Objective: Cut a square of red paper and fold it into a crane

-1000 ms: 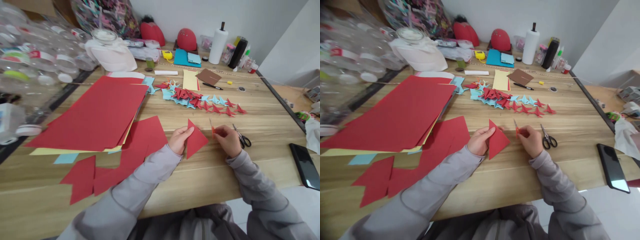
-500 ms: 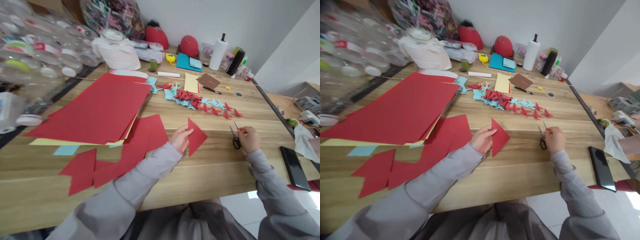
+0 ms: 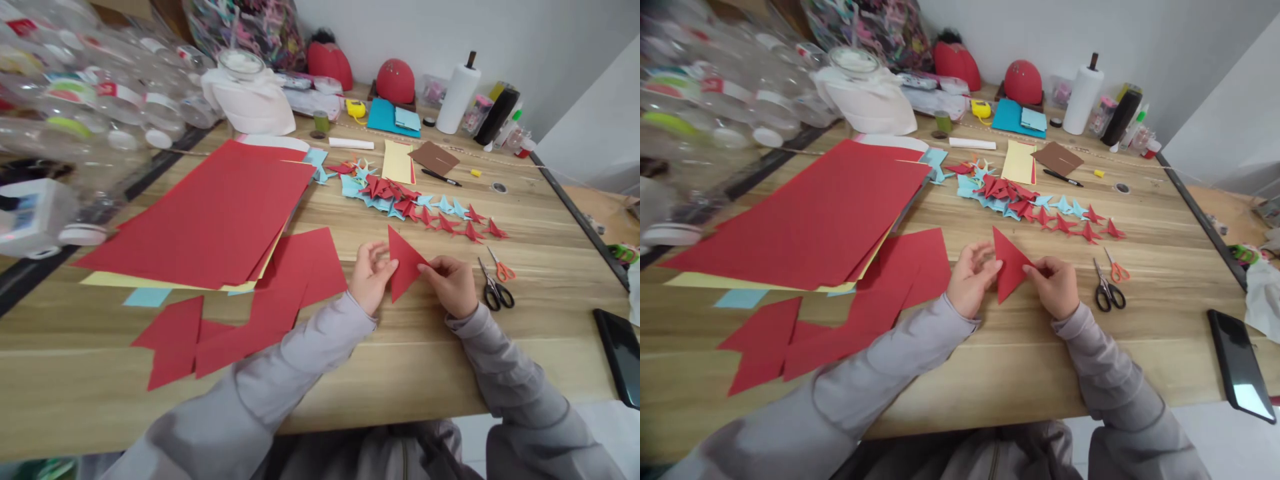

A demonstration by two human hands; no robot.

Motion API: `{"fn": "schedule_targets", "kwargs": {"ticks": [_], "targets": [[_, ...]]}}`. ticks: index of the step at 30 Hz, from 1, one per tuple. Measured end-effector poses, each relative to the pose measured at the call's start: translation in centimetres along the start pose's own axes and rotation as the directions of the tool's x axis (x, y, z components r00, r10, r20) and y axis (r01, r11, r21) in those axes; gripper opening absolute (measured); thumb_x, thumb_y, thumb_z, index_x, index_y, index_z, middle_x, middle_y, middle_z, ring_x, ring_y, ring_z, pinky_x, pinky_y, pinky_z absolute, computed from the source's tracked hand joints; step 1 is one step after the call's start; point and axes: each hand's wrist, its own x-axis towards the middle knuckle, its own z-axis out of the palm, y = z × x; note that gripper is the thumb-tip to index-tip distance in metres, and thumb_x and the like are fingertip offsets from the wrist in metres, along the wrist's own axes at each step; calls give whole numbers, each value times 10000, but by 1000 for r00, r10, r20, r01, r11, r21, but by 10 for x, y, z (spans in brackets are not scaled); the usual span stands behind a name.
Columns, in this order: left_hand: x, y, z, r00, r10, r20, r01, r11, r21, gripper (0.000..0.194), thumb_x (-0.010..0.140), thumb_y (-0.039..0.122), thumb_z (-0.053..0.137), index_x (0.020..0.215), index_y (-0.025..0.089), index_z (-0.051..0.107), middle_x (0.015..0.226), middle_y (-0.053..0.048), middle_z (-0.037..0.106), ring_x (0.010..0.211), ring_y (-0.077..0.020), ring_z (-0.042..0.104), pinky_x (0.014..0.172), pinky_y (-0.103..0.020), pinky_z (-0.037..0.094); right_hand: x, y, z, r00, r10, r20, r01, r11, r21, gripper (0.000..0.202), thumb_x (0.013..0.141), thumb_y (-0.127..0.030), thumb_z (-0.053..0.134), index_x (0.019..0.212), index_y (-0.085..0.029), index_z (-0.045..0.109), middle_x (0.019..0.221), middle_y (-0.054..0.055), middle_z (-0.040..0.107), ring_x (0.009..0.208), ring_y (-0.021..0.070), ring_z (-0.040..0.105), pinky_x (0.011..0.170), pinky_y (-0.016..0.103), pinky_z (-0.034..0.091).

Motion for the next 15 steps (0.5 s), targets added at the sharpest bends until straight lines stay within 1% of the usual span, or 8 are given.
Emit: {"fn": "schedule_targets", "kwargs": {"ticks": [2, 3, 4, 6, 8, 10, 15], "targets": [[-6, 1, 4, 998, 23, 50, -26, 998, 60, 362, 641, 308, 749, 868, 188, 494, 879, -17, 622, 803, -140, 613, 792, -309, 485, -6, 0, 1, 995, -93, -32, 89, 990, -110, 226, 719, -318, 651, 579, -150, 595, 494, -13, 535, 455, 85, 430, 450, 224, 343], [-8, 1, 7, 997, 8, 80, -13, 998, 62, 361, 637, 320, 753, 855, 182, 501, 836, -13, 624, 793, -143, 612, 781, -308, 487, -9, -2, 2, 987, -160, -29, 155, 977, -147, 211, 725, -291, 651, 575, -155, 590, 506, -11, 542, 470, 88, 448, 469, 225, 360], [-10, 2, 9, 995, -24, 99, 19, 999, 47, 390, 616, 318, 770, 866, 180, 504, 847, -16, 629, 807, -150, 615, 780, -312, 488, -12, -3, 3, 972, -232, -18, 227, 960, -162, 196, 732, -263, 648, 576, -159, 586, 519, -8, 553, 487, 91, 469, 488, 226, 379], [-12, 4, 11, 992, -83, 98, 82, 997, 7, 425, 595, 329, 784, 885, 177, 514, 891, -24, 633, 818, -157, 622, 766, -315, 491, -16, -6, 4, 937, -348, 2, 343, 923, -175, 183, 747, -215, 636, 580, -166, 580, 542, 0, 571, 515, 98, 503, 513, 227, 402], [-11, 4, 11, 984, -146, 106, 151, 988, -39, 423, 588, 345, 786, 870, 171, 522, 879, -23, 637, 781, -158, 631, 736, -318, 495, -18, -8, 4, 906, -423, 25, 421, 893, -158, 179, 750, -194, 638, 586, -175, 571, 555, 2, 585, 536, 105, 527, 530, 230, 420], [-8, 5, 10, 974, -197, 115, 205, 977, -62, 417, 577, 335, 792, 849, 165, 527, 824, -14, 641, 729, -156, 633, 701, -316, 496, -19, -8, 5, 896, -442, 43, 443, 888, -121, 176, 739, -211, 667, 598, -182, 566, 570, 0, 597, 545, 108, 537, 539, 234, 431], [-6, 8, 10, 957, -265, 115, 276, 956, -100, 415, 555, 287, 800, 836, 167, 520, 734, 9, 630, 656, -147, 625, 640, -300, 485, -17, -5, 4, 931, -358, 71, 361, 932, -26, 212, 688, -308, 735, 619, -179, 581, 583, -8, 588, 537, 101, 508, 537, 237, 419]]}}
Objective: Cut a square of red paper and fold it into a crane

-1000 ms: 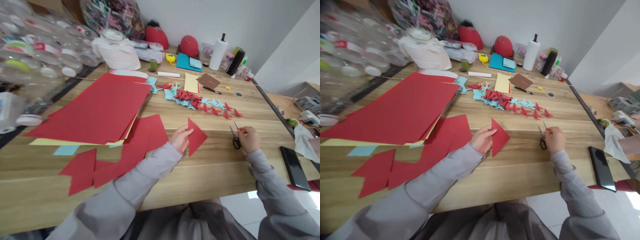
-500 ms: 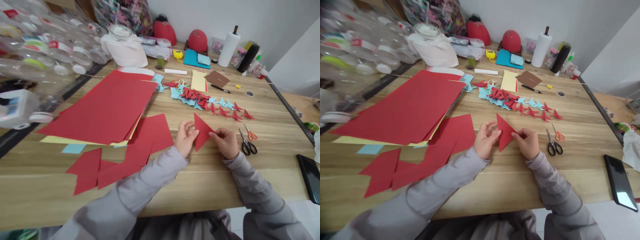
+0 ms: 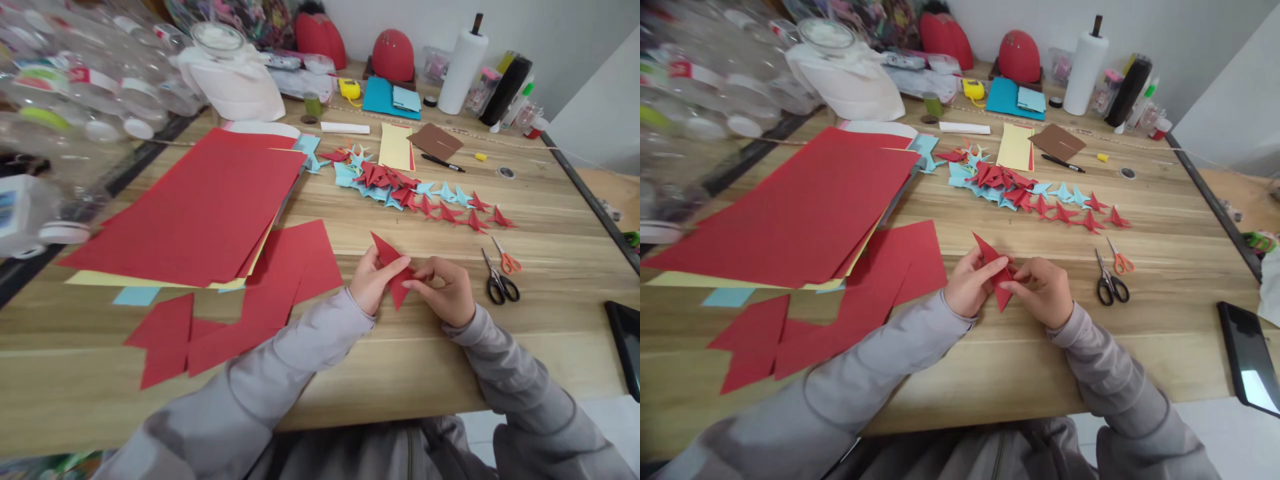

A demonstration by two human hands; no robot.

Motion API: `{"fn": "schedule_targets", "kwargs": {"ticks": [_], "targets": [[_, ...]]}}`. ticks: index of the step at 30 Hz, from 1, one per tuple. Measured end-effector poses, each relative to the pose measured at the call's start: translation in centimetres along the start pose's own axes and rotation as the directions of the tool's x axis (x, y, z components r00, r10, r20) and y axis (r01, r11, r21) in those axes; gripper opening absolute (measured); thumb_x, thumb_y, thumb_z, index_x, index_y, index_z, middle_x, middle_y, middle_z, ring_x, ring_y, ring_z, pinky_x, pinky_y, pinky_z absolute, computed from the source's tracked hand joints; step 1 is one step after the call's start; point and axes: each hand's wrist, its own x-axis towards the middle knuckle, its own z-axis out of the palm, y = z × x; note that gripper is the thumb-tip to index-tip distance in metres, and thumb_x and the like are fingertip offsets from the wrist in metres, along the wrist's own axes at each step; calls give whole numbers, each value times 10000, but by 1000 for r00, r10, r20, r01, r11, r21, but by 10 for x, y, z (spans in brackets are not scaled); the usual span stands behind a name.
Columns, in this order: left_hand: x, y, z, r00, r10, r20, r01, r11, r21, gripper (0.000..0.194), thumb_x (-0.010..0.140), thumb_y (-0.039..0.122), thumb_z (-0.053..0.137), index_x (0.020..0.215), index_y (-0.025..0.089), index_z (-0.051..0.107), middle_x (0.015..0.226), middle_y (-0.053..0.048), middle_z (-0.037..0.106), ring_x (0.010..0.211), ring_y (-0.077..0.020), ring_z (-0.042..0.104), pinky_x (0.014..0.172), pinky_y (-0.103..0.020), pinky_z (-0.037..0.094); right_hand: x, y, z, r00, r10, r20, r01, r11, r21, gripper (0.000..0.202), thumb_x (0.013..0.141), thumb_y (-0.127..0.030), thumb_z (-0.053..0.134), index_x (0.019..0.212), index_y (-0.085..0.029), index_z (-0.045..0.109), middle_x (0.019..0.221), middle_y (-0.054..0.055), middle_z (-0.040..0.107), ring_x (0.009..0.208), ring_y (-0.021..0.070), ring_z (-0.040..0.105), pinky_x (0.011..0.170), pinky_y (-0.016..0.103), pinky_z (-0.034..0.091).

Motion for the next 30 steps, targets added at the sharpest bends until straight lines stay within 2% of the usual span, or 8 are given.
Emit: {"fn": "schedule_targets", "kwargs": {"ticks": [3, 7, 9, 12, 18, 22, 26, 30], "targets": [[-1, 2, 2, 1000, -11, -4, 10, 1000, -25, 387, 560, 270, 791, 813, 165, 518, 717, 12, 624, 642, -128, 611, 622, -271, 471, 1, 1, -1, 997, 75, 19, -76, 995, 63, 237, 680, -347, 737, 627, -176, 582, 582, -13, 577, 540, 99, 484, 542, 239, 412], [-2, 5, 2, 999, -40, -7, 39, 996, -78, 319, 574, 209, 750, 793, 161, 522, 695, 19, 621, 635, -112, 596, 622, -252, 470, 1, 3, -2, 978, 207, 32, -209, 969, 134, 253, 782, -387, 625, 654, -171, 589, 586, -8, 575, 552, 101, 488, 548, 237, 410], [-2, 7, 2, 998, -61, 5, 61, 992, -113, 308, 549, 155, 718, 793, 159, 529, 700, 19, 627, 639, -111, 595, 631, -252, 476, 1, 5, -1, 966, 258, 19, -258, 958, 122, 256, 807, -389, 589, 682, -167, 608, 603, 1, 587, 567, 105, 502, 557, 238, 416], [-3, 8, 0, 997, -70, 26, 73, 987, -143, 332, 499, 93, 650, 808, 159, 547, 703, 26, 624, 628, -106, 584, 628, -246, 476, 0, 9, 0, 958, 286, 19, -286, 956, 70, 226, 778, -380, 620, 731, -160, 639, 633, 12, 612, 562, 108, 514, 550, 239, 425], [0, 8, -5, 998, 1, 60, 2, 998, -66, 431, 470, 68, 562, 883, 190, 545, 742, 30, 602, 655, -121, 571, 589, -238, 436, -1, 10, -1, 966, 258, -35, -257, 966, 16, 190, 784, -341, 604, 731, -164, 650, 619, 16, 639, 543, 117, 546, 539, 243, 444], [5, 8, -9, 995, 82, 53, -84, 996, 42, 500, 509, 102, 597, 990, 208, 508, 869, -4, 614, 749, -138, 586, 651, -258, 440, -1, 6, -4, 987, 158, -12, -158, 986, -56, 153, 784, -313, 602, 743, -173, 650, 628, 19, 653, 549, 123, 567, 547, 248, 458], [9, 6, -14, 990, 134, 29, -137, 986, 93, 538, 509, 102, 622, 1011, 219, 468, 931, -22, 612, 795, -143, 595, 700, -276, 447, 0, 2, -6, 997, 75, 3, -74, 986, -147, 134, 785, -289, 598, 722, -176, 636, 586, 6, 625, 525, 115, 554, 532, 240, 446], [8, 5, -14, 978, 202, 43, -207, 961, 186, 397, 524, 119, 631, 884, 209, 488, 935, -16, 608, 818, -144, 591, 731, -288, 444, 0, 3, -6, 998, 56, -4, -56, 986, -157, 117, 790, -281, 592, 748, -179, 632, 625, 9, 632, 545, 116, 560, 554, 245, 457]]}}
